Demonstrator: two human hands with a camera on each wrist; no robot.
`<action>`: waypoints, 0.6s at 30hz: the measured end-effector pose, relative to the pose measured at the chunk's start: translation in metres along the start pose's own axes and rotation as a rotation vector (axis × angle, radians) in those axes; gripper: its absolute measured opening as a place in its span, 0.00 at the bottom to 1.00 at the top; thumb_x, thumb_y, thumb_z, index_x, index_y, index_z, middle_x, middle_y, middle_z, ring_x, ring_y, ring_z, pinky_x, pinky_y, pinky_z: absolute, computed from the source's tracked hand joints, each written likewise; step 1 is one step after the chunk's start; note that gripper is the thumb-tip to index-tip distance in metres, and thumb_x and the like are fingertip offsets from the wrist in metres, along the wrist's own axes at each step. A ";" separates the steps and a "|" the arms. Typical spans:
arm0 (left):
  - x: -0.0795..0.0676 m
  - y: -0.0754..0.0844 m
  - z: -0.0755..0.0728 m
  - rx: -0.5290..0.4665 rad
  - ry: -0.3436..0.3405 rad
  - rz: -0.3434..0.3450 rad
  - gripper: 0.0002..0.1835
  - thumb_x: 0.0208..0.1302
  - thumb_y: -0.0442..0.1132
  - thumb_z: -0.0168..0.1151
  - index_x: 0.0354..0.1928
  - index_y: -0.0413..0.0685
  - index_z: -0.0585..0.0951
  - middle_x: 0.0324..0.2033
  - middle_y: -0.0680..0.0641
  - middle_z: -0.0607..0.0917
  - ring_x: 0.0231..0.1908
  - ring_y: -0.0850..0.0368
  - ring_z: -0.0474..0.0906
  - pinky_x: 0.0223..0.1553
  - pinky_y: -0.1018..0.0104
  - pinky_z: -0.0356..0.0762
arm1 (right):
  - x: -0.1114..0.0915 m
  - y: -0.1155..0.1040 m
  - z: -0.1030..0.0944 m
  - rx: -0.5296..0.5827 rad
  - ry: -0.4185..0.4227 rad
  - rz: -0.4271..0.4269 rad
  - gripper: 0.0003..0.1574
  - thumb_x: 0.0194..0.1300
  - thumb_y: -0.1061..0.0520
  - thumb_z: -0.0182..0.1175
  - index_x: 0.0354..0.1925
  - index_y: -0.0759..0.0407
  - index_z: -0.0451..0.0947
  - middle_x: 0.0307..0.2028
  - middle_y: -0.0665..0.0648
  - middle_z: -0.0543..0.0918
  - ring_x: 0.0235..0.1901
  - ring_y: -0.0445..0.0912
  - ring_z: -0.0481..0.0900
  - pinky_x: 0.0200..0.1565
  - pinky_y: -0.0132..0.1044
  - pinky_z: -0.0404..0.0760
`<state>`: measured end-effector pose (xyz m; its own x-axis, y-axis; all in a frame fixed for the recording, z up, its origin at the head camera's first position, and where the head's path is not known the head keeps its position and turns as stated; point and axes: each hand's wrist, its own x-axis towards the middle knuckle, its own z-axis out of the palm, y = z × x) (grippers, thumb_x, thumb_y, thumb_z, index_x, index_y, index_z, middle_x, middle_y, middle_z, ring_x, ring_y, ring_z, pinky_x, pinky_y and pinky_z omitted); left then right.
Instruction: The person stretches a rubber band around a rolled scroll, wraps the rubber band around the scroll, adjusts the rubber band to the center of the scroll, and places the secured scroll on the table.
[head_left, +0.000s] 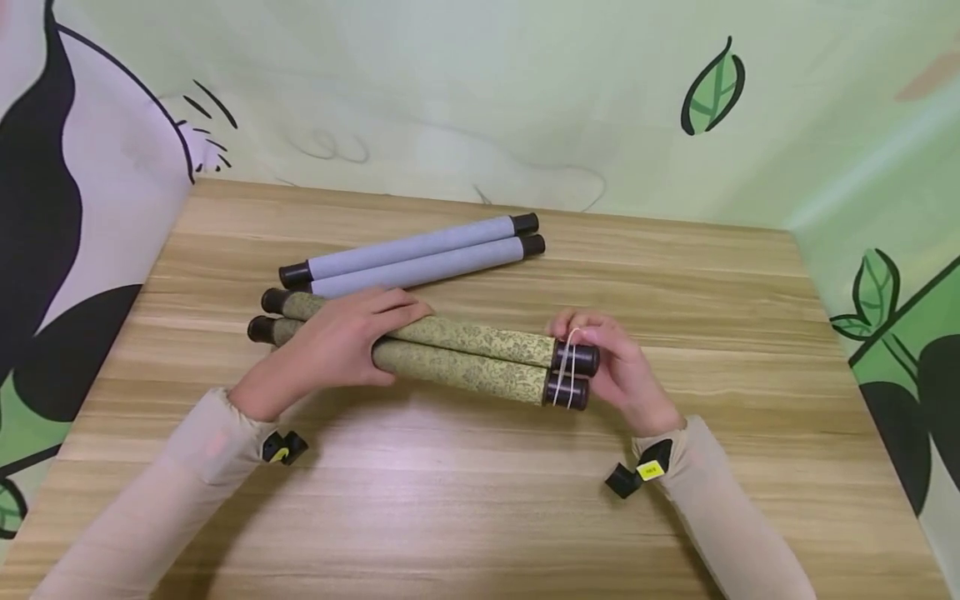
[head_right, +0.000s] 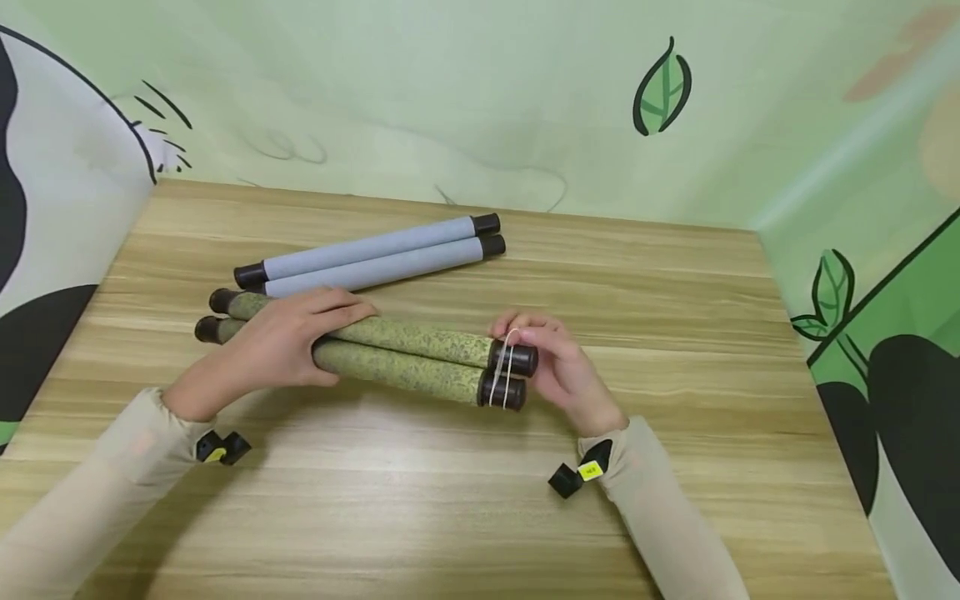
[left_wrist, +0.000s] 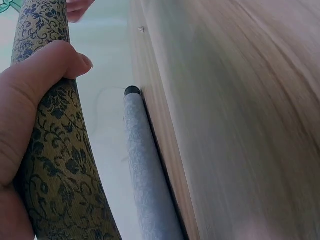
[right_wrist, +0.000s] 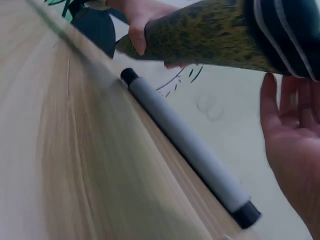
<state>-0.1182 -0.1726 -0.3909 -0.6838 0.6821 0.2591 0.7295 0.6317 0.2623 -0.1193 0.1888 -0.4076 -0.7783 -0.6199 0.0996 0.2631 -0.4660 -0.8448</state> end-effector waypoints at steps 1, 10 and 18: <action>0.000 0.000 0.000 0.011 -0.003 0.015 0.51 0.31 0.49 0.83 0.66 0.49 0.75 0.59 0.47 0.80 0.57 0.47 0.78 0.60 0.51 0.78 | 0.000 -0.001 -0.002 -0.074 0.009 0.015 0.24 0.68 0.66 0.42 0.34 0.51 0.85 0.44 0.49 0.82 0.50 0.43 0.74 0.55 0.33 0.72; 0.002 0.002 0.001 0.100 -0.037 0.040 0.51 0.30 0.51 0.84 0.64 0.51 0.77 0.56 0.49 0.81 0.55 0.49 0.78 0.56 0.52 0.80 | -0.008 -0.026 -0.015 -0.914 0.005 -0.038 0.11 0.65 0.70 0.59 0.42 0.62 0.85 0.45 0.45 0.85 0.50 0.37 0.80 0.52 0.27 0.81; 0.003 0.002 0.002 0.136 -0.053 0.034 0.50 0.31 0.51 0.84 0.65 0.51 0.76 0.56 0.48 0.81 0.55 0.48 0.78 0.55 0.52 0.81 | -0.015 -0.033 0.000 -1.305 -0.192 -0.126 0.21 0.55 0.71 0.67 0.43 0.50 0.83 0.50 0.56 0.81 0.55 0.45 0.76 0.61 0.32 0.73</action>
<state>-0.1190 -0.1685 -0.3916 -0.6593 0.7203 0.2156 0.7502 0.6492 0.1253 -0.1166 0.2134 -0.3807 -0.6360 -0.7466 0.1951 -0.6262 0.3515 -0.6959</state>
